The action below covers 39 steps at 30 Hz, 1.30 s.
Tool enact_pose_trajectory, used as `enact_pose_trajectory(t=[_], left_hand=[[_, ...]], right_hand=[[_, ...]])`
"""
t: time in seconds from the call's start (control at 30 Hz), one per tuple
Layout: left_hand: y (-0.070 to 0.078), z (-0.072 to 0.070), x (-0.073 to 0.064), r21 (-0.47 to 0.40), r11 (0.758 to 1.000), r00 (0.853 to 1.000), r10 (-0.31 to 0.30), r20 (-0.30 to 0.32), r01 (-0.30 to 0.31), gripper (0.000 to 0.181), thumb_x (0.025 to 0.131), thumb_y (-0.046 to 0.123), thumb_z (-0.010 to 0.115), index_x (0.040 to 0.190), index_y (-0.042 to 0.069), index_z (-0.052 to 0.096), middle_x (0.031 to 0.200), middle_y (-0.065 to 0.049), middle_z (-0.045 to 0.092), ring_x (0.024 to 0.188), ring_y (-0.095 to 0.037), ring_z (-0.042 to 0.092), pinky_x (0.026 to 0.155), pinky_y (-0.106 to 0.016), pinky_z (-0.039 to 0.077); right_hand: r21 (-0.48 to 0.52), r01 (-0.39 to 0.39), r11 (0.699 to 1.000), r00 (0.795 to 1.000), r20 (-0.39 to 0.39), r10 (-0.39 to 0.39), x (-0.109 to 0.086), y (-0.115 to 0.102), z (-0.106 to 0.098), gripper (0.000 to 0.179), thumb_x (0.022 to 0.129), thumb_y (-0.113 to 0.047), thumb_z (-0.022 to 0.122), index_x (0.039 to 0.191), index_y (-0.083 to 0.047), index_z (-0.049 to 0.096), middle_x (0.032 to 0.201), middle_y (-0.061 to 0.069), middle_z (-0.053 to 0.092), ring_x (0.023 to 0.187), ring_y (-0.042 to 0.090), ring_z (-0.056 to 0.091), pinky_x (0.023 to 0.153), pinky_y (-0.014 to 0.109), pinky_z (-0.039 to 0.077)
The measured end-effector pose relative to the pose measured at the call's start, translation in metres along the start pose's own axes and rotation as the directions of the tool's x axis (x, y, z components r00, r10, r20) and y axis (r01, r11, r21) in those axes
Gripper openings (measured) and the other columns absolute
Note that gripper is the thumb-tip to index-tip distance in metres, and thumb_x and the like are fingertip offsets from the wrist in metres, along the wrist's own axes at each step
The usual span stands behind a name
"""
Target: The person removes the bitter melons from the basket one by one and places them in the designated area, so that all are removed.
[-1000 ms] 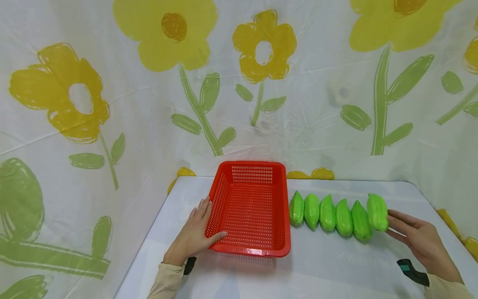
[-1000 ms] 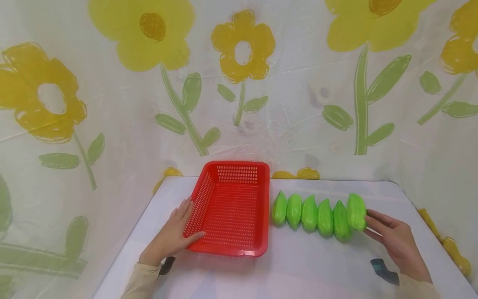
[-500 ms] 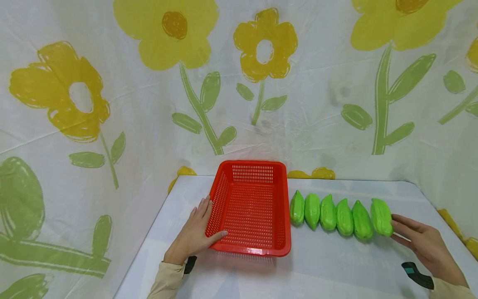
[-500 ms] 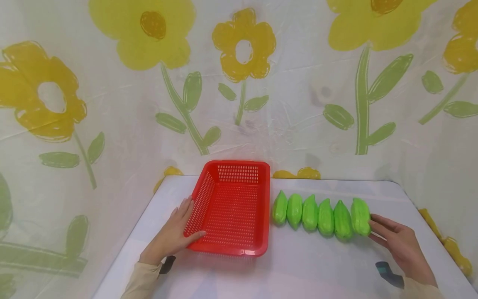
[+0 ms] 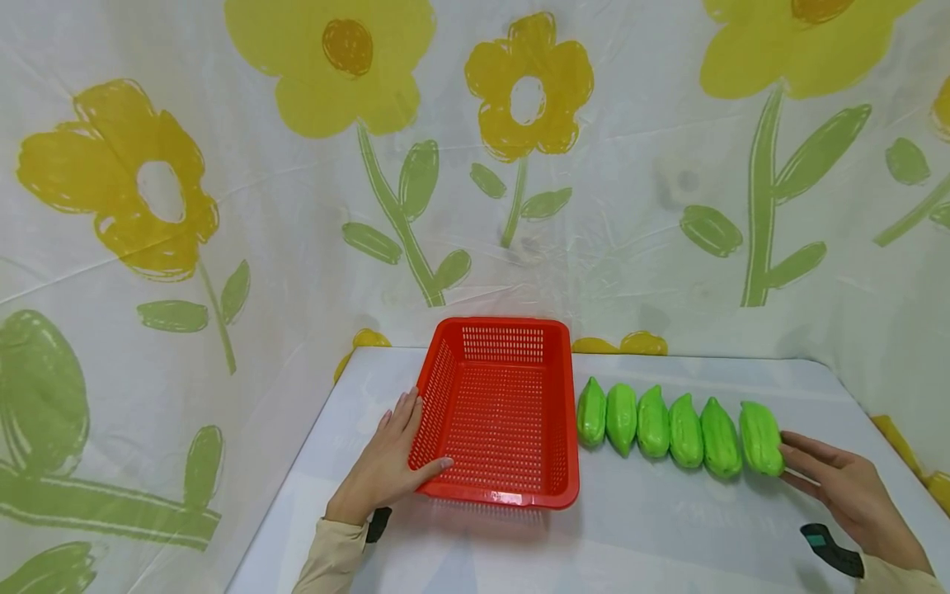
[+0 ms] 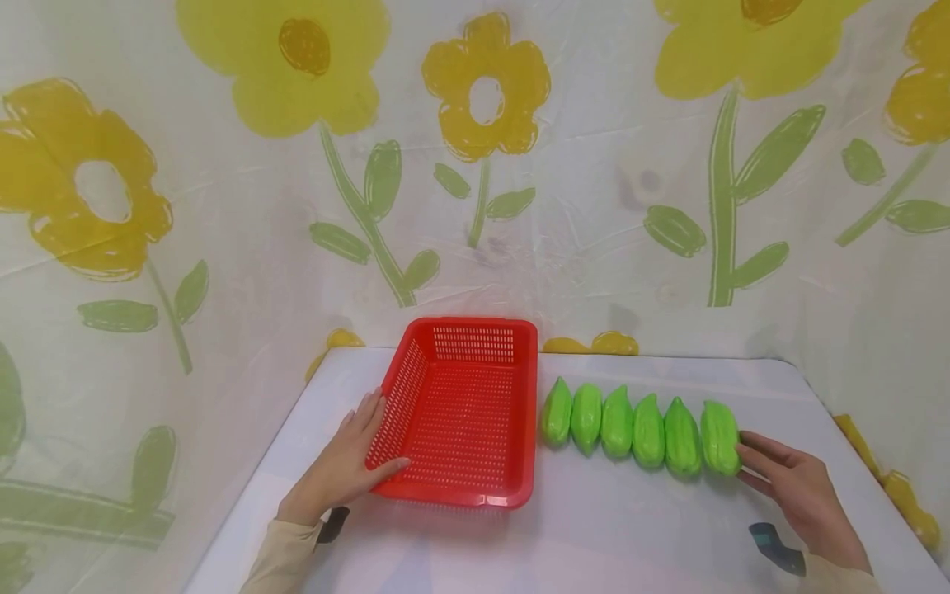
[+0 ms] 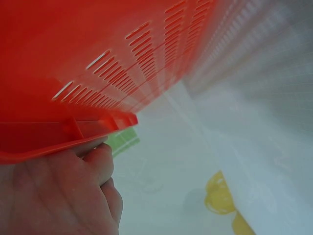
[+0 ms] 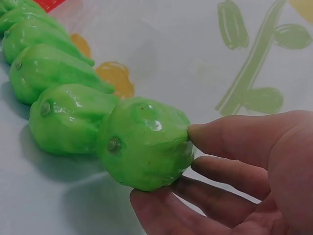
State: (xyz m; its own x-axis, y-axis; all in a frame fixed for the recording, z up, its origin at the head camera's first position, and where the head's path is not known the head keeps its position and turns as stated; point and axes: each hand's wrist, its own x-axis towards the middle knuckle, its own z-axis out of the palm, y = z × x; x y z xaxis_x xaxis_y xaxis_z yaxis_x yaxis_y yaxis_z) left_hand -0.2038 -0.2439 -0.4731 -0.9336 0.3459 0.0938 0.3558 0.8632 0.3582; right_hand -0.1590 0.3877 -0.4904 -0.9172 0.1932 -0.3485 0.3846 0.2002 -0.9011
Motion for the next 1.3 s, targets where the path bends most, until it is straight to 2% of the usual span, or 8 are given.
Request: enact_pose_trajectory(t=[0.27, 0.47, 0.67, 0.73, 1.13, 1.23, 1.27, 1.3], left_hand=[[0.0, 0.0, -0.001, 0.003, 1.0, 1.0, -0.001, 0.003, 0.001, 0.115, 0.088, 0.074, 0.059, 0.165, 0.002, 0.012, 0.176, -0.013, 0.006, 0.164, -0.031, 0.007, 0.132, -0.056, 0.015], [0.001, -0.001, -0.002, -0.002, 1.0, 1.0, 0.0, -0.003, 0.0, 0.115, 0.088, 0.074, 0.059, 0.165, 0.002, 0.013, 0.176, -0.014, 0.007, 0.164, -0.032, 0.008, 0.132, -0.057, 0.016], [0.0, 0.0, -0.002, 0.0, 1.0, 1.0, -0.007, 0.007, 0.007, 0.116, 0.088, 0.075, 0.058, 0.165, 0.003, 0.012, 0.176, -0.012, 0.006, 0.164, -0.031, 0.007, 0.132, -0.056, 0.015], [0.0, 0.0, -0.001, 0.0, 1.0, 1.0, -0.008, 0.006, 0.008, 0.116, 0.088, 0.075, 0.058, 0.165, 0.003, 0.012, 0.176, -0.012, 0.006, 0.164, -0.032, 0.007, 0.132, -0.056, 0.016], [0.0, 0.0, -0.002, -0.007, 1.0, 1.0, 0.008, -0.015, -0.008, 0.114, 0.089, 0.074, 0.06, 0.165, 0.001, 0.016, 0.176, -0.014, 0.008, 0.164, -0.032, 0.009, 0.132, -0.055, 0.016], [0.0, 0.0, -0.002, -0.012, 1.0, 1.0, 0.011, -0.021, -0.011, 0.113, 0.089, 0.072, 0.061, 0.164, 0.001, 0.017, 0.176, -0.014, 0.009, 0.164, -0.032, 0.01, 0.132, -0.055, 0.016], [0.0, 0.0, -0.002, -0.012, 1.0, 1.0, 0.01, -0.02, -0.01, 0.113, 0.089, 0.072, 0.061, 0.164, 0.001, 0.017, 0.176, -0.014, 0.009, 0.164, -0.032, 0.01, 0.132, -0.055, 0.016], [0.0, 0.0, -0.002, -0.011, 1.0, 1.0, 0.009, -0.019, -0.009, 0.112, 0.089, 0.072, 0.061, 0.164, 0.001, 0.017, 0.176, -0.014, 0.008, 0.164, -0.032, 0.01, 0.132, -0.055, 0.016]], right_hand=[[0.005, -0.025, 1.0, 1.0, -0.003, 0.025, 0.004, 0.004, -0.001, 0.09, 0.102, -0.037, 0.065, 0.16, 0.011, 0.015, 0.09, -0.042, 0.05, 0.079, -0.02, 0.057, 0.081, 0.027, 0.064], [-0.05, -0.058, 0.997, 0.998, -0.018, 0.057, 0.006, 0.004, -0.001, 0.086, 0.103, -0.037, 0.063, 0.161, 0.009, 0.017, 0.107, -0.026, 0.062, 0.077, -0.021, 0.054, 0.083, 0.028, 0.064], [-0.031, -0.048, 0.998, 0.999, -0.003, 0.047, 0.007, 0.008, -0.002, 0.087, 0.103, -0.036, 0.063, 0.16, 0.011, 0.016, 0.093, -0.037, 0.054, 0.078, -0.021, 0.055, 0.082, 0.026, 0.064], [-0.04, -0.044, 0.998, 0.999, 0.003, 0.044, 0.008, 0.009, -0.002, 0.087, 0.104, -0.037, 0.062, 0.16, 0.011, 0.016, 0.095, -0.036, 0.054, 0.078, -0.022, 0.054, 0.082, 0.025, 0.064], [-0.106, -0.07, 0.992, 0.997, -0.016, 0.069, 0.012, 0.01, -0.001, 0.086, 0.104, -0.038, 0.061, 0.16, 0.009, 0.018, 0.129, -0.007, 0.063, 0.077, -0.024, 0.049, 0.083, 0.026, 0.063], [-0.097, -0.049, 0.994, 0.999, -0.006, 0.049, 0.012, 0.011, -0.001, 0.088, 0.103, -0.041, 0.062, 0.16, 0.01, 0.018, 0.122, -0.016, 0.063, 0.079, -0.024, 0.05, 0.083, 0.024, 0.063], [-0.1, -0.046, 0.994, 0.999, -0.002, 0.046, 0.012, 0.011, -0.001, 0.088, 0.104, -0.042, 0.061, 0.16, 0.01, 0.017, 0.131, -0.015, 0.061, 0.079, -0.025, 0.05, 0.083, 0.024, 0.063], [-0.095, -0.039, 0.995, 0.999, 0.004, 0.039, 0.012, 0.012, -0.001, 0.088, 0.104, -0.041, 0.06, 0.16, 0.01, 0.017, 0.125, -0.021, 0.062, 0.079, -0.025, 0.05, 0.083, 0.024, 0.063]])
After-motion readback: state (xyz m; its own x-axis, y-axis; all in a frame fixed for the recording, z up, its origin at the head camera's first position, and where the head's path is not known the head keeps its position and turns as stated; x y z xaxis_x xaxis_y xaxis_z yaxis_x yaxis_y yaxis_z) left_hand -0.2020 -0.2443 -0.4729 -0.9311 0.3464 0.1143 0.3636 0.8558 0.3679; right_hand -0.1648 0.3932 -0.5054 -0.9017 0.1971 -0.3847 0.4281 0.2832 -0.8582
